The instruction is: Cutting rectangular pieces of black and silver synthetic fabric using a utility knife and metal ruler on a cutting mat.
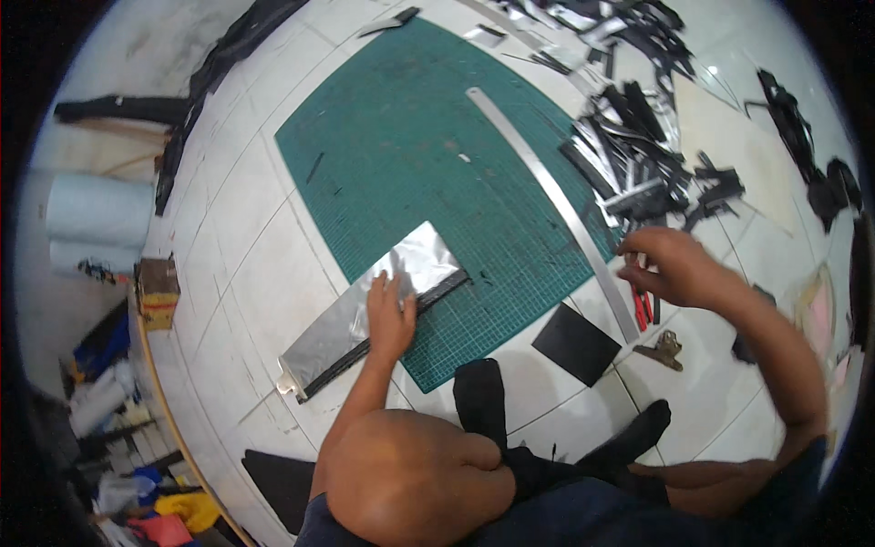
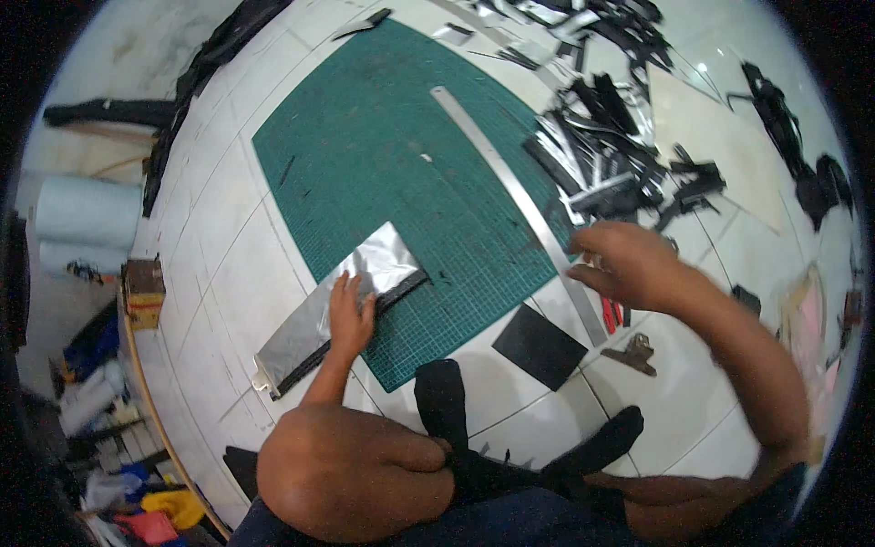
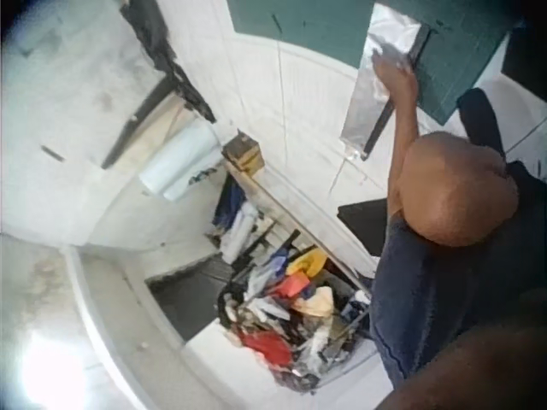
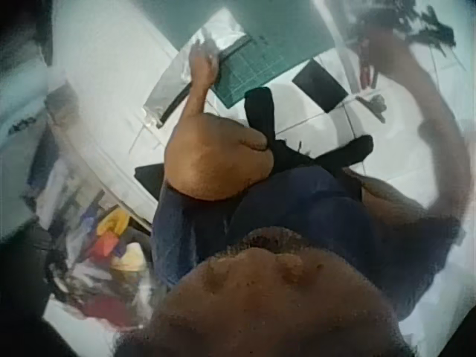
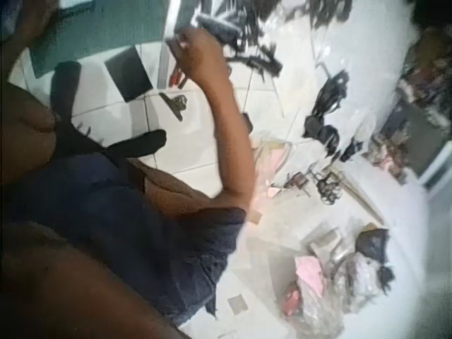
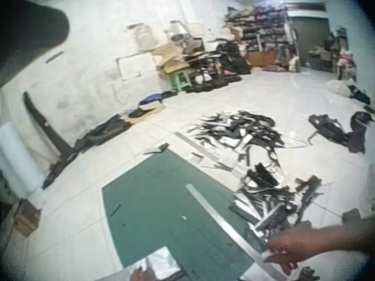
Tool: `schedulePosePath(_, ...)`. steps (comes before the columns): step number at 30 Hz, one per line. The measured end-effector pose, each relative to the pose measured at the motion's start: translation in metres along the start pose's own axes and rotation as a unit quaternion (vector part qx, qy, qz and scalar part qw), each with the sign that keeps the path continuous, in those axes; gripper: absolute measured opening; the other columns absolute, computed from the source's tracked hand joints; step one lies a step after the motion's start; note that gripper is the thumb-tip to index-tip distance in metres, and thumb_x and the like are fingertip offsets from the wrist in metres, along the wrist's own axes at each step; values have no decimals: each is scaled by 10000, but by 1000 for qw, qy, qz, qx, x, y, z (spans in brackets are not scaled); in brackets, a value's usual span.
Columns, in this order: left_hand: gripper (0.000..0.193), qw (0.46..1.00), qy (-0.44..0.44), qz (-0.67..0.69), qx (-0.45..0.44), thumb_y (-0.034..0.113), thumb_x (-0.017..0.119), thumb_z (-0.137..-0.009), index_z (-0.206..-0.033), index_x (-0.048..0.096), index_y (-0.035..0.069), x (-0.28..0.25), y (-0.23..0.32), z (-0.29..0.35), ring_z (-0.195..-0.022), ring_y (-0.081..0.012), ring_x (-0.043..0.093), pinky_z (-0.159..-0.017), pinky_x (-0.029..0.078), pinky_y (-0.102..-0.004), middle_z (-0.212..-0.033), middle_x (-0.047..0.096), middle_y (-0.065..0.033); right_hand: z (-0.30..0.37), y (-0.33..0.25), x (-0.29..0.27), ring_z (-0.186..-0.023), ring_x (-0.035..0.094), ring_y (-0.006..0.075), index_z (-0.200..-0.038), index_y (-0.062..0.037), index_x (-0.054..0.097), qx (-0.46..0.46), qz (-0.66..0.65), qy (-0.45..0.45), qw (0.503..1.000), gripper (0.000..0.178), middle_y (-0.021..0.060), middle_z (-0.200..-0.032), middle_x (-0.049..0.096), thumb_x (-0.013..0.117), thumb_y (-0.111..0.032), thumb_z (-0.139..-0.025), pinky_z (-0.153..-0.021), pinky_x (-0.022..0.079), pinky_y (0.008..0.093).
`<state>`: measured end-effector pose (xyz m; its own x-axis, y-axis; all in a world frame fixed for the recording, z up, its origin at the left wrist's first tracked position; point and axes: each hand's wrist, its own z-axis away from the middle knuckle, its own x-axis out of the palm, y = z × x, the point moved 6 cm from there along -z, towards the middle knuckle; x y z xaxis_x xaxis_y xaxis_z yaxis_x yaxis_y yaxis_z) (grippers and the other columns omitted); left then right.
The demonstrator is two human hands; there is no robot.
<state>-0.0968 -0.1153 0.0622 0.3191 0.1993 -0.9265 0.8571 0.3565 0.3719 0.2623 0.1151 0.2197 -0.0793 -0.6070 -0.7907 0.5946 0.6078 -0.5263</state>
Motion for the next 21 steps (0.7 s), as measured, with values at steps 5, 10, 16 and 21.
schedulePosePath(5, 543, 1000, 11, -11, 14, 275, 602, -943, -1415, 479, 37, 12, 11, -9, -1418, -468, 295, -1173, 198, -568, -1517, 362, -255, -135, -31, 133, -991, 693, 327, -1137, 31, 638, 54, -290, 66, 953, 428, 222, -1077, 685, 735, -281, -861, -854, 549, 405)
schedulePosePath(10, 581, 1000, -10, -9, 7, 315, 585, -954, -1439, 450, 24, 26, 8, -19, -1444, -446, 263, -1179, 171, -575, -1540, 334, -249, -204, -80, 196, -1082, 624, 360, -1180, 64, 602, 106, -264, 108, 953, 494, 245, -1142, 633, 757, -247, -829, -922, 506, 439)
schedulePosePath(16, 624, 1000, -28, 4, -14, 356, 557, -971, -1466, 407, 7, 40, -1, -18, -1463, -425, 241, -1184, 150, -575, -1556, 309, -247, -221, -95, 208, -1107, 597, 347, -1213, 66, 594, 143, -211, 141, 957, 491, 237, -1168, 609, 746, -204, -832, -956, 486, 422)
schedulePosePath(21, 623, 999, -36, 10, -17, 358, 550, -974, -1470, 403, 10, 46, 1, -20, -1464, -420, 242, -1186, 146, -574, -1555, 310, -246, -226, -87, 215, -1042, 643, 337, -1219, 69, 587, 142, -219, 159, 952, 500, 234, -1163, 621, 748, -202, -831, -893, 521, 409)
